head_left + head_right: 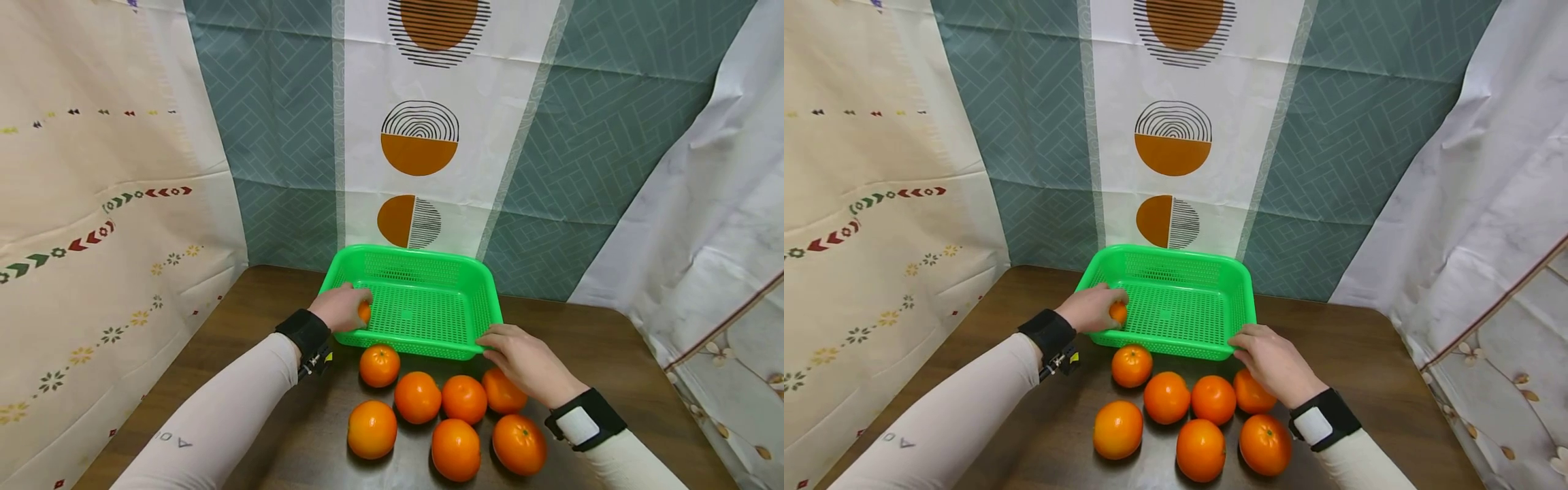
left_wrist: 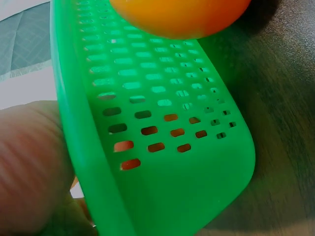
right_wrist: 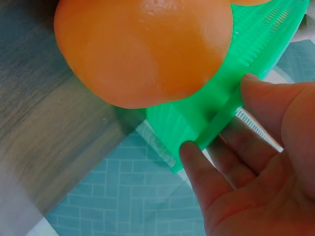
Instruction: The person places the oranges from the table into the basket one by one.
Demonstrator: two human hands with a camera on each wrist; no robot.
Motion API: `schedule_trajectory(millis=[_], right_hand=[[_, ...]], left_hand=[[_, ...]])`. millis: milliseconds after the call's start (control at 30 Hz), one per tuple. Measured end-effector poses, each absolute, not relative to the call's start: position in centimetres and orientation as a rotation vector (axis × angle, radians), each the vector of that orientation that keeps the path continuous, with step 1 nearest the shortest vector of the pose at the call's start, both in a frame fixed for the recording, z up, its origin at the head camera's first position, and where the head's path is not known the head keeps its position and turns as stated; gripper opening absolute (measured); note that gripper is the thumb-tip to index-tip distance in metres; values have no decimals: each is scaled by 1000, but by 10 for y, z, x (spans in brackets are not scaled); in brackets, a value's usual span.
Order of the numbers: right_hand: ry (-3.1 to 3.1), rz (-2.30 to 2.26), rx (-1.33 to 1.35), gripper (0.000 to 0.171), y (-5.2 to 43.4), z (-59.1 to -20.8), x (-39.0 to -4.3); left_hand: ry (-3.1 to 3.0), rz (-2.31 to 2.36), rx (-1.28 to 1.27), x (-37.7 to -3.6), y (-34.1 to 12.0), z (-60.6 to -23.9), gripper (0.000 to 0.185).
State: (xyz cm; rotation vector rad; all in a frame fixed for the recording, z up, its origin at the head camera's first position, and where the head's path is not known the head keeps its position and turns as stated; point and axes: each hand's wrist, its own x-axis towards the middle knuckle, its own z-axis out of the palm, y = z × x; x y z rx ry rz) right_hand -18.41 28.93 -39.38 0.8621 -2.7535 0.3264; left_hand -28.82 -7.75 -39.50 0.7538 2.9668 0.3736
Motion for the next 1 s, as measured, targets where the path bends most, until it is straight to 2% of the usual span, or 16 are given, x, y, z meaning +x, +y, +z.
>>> schedule_trajectory(millis=[333, 767, 1000], right_hand=[[-2748, 310, 860, 25, 287, -396, -183], [-2722, 338, 851, 25, 285, -397, -181], [-2720, 326, 844, 25, 284, -399, -181]], left_hand=[[2927, 350, 716, -288, -76, -390, 42], [2914, 337, 780, -288, -78, -394, 47], [2936, 364, 824, -287, -79, -395, 38]])
